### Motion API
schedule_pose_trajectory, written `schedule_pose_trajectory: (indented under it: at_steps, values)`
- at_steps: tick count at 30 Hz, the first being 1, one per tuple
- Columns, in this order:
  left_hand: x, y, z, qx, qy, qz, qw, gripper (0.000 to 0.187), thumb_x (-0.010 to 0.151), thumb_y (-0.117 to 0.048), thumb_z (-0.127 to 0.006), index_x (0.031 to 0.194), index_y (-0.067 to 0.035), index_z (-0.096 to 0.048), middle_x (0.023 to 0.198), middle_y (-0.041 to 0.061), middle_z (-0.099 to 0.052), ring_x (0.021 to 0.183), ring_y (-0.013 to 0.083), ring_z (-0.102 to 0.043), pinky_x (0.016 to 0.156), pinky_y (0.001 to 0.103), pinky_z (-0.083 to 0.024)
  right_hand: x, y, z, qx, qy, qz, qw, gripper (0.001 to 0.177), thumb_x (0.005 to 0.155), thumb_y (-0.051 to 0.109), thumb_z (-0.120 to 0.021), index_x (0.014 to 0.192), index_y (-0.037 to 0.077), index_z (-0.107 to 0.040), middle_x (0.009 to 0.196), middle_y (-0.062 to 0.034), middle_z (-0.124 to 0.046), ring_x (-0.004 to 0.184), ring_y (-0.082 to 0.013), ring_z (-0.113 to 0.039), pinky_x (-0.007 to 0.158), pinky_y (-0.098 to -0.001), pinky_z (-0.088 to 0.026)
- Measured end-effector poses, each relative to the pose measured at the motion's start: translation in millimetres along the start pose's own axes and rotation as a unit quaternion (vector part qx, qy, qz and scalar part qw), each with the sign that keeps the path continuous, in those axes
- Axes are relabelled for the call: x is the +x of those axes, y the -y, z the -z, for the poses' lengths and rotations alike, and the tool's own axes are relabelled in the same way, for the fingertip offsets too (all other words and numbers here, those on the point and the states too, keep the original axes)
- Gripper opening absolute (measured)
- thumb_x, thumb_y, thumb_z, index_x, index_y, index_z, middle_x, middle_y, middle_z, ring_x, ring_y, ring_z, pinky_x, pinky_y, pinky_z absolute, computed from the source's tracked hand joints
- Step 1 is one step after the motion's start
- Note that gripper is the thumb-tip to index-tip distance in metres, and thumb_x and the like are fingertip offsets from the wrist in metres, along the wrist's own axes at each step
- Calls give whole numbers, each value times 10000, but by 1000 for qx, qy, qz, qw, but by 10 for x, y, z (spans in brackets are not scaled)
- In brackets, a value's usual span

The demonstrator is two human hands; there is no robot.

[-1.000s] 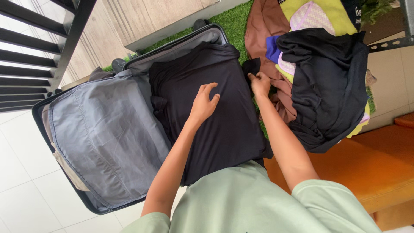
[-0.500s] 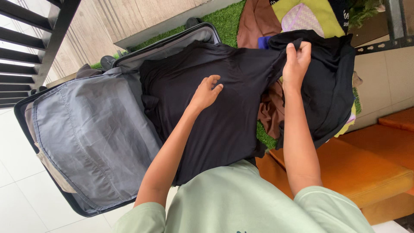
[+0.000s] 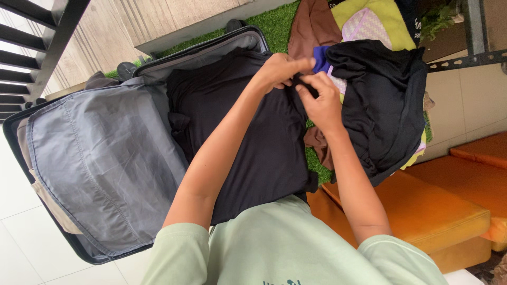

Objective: The person places folded black t-shirts into an open suitcase, smoothing the fabric by hand to fit them into the compartment.

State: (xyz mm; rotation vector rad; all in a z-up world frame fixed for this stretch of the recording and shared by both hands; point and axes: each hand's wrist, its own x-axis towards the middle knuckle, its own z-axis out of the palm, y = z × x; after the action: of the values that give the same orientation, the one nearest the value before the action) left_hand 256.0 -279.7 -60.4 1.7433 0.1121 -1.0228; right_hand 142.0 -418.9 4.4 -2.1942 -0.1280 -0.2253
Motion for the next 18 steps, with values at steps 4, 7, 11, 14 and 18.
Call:
schedule_pose_trajectory:
  at_steps: [4, 7, 11, 14, 18]
  values:
    - [63, 380, -89, -101, -112, -136, 979, 300, 801, -127, -734, 1067, 8, -764, 933, 125, -788, 774, 144, -706, 698, 290, -565, -115, 84, -149, 10, 21, -7, 1000, 200, 894, 15, -770, 1092, 21, -736, 923, -106, -635, 863, -249, -668, 772, -343, -521]
    - [-74, 810, 41, -190, -171, -237, 937, 242, 865, -32, -712, 1101, 11, -747, 968, 72, -775, 864, 98, -709, 792, 255, -562, -263, 154, -251, 6, 39, -3, 999, 223, 885, 13, -765, 1102, 53, -743, 930, -97, -635, 861, -243, -672, 780, -357, -539]
    - [-360, 1231, 170, -82, -271, -180, 942, 172, 916, -77, -688, 1077, -39, -735, 957, 62, -771, 879, 138, -724, 817, 279, -571, -429, 230, -437, -4, 111, -36, 993, 229, 899, 48, -756, 1123, 91, -741, 972, -82, -680, 758, -221, -665, 684, -349, -531]
    - [-505, 1273, 180, 34, -337, -148, 929, 182, 892, -102, -699, 1067, -55, -715, 974, 98, -740, 900, 212, -731, 790, 330, -561, -547, 178, -546, -8, 132, -50, 990, 275, 867, 151, -790, 1125, 82, -728, 1021, -63, -707, 708, -181, -648, 652, -317, -529]
    - [-659, 1036, 84, 153, -398, -216, 878, 158, 879, -118, -718, 1015, -39, -702, 968, 183, -694, 877, 333, -705, 765, 408, -551, -741, -246, -569, 91, -41, -231, 968, 336, 914, 259, -757, 1166, 41, -707, 968, -26, -709, 759, -108, -639, 714, -277, -540]
